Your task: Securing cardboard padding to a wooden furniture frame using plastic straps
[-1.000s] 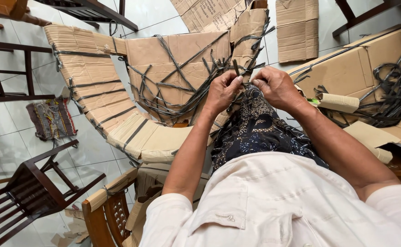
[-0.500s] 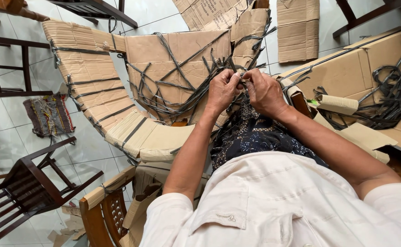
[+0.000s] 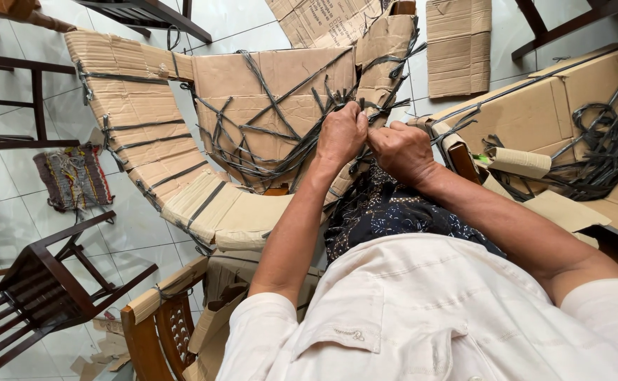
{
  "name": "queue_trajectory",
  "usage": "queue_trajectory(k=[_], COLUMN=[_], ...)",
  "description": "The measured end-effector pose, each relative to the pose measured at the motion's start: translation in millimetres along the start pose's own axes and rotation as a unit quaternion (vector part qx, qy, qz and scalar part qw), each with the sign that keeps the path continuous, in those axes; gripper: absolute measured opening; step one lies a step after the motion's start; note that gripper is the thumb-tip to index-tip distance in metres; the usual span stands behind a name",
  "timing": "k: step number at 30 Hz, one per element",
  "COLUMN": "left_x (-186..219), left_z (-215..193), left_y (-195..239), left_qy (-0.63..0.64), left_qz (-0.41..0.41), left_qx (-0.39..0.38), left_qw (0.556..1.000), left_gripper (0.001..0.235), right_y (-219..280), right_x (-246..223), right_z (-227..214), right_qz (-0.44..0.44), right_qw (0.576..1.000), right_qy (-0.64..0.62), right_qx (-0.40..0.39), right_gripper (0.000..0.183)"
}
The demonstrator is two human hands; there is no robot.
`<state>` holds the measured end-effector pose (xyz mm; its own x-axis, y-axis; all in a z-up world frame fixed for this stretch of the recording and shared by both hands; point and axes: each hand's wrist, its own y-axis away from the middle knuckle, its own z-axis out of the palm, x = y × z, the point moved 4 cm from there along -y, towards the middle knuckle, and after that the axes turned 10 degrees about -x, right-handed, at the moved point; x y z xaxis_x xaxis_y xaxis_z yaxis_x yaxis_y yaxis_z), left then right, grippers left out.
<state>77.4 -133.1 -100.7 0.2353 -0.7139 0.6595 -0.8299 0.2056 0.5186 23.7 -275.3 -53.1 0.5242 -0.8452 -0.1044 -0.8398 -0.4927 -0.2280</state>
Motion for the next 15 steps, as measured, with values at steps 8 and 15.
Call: queue_trajectory(k=[8,15], left_x=[13.3,19.2], left_z=[-25.0,-16.7], left_y=[35.3,67.6], left_qy=[0.09,0.011], left_qz=[0.074,0.067], left_qx=[0.032,-0.116], left_qw=[0.993,0.991], left_gripper=[0.016,0.036], right_y=[-16.5,-6.4], right_x=[16.1,28.3], right_z=[-20.2,9.7], right_qz=[0.222,0.258], right_qw=[0.816,0.765], right_qy=[-0.439,-0.523], right_qx=[-0.302,-0.272], right_gripper=[0.015,0.011])
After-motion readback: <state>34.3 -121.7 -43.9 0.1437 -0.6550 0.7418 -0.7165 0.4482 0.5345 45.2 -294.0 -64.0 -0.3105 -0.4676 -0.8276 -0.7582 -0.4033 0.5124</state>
